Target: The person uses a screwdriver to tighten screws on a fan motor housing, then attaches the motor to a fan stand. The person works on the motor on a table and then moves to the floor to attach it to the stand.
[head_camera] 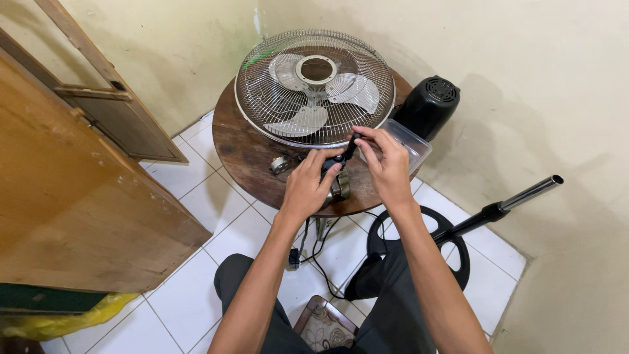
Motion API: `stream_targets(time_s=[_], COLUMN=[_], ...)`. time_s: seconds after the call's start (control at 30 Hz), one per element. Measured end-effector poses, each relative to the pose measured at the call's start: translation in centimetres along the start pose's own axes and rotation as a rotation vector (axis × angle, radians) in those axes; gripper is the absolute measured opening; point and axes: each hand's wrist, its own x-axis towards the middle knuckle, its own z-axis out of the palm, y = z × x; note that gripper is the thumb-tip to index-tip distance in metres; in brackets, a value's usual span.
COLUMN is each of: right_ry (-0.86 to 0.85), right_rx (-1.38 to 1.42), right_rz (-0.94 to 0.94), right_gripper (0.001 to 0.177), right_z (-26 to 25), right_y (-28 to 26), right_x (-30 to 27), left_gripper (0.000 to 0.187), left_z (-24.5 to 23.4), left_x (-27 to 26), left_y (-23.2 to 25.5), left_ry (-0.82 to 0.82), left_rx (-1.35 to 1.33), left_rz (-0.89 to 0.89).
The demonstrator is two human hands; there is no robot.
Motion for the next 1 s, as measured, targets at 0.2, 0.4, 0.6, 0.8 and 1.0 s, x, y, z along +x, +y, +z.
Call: stream_targets(time_s=[0.2, 0.4, 0.6, 0.8, 1.0], right_ry=[0.021, -0.168, -0.338, -0.404, -0.406], right_rx=[0.002, 0.310, 0.796, 0.776, 1.126], right_rz=[0.079, 0.032, 0.270, 0.319, 0.338], right_gripper=[0.022, 0.015, 0.026, 0.038, 0.024], right_z=[0.2, 0.0, 0.7, -0.6, 1.1], right_y=[0.9, 3.9, 7.3, 10.0, 12.1], right_x=[0.1, 1.5, 2.7, 3.0, 3.1], left_gripper=[0.031, 0.030, 0.029, 0.030, 0.029], left_z=[0.3, 0.2, 0.0, -0.2, -0.4], left_x=[0.0, -0.1, 0.1, 0.2, 0.3], left_y=[0.1, 0.0, 0.2, 0.3, 0.3], left_ry=[-0.024, 0.005, -0.002, -0.055, -0.041], left_rx=[0.020, 0.026, 0.024, 0.034, 0.030], left_rz=[-0.087, -0.035, -0.050, -0.109, -0.061])
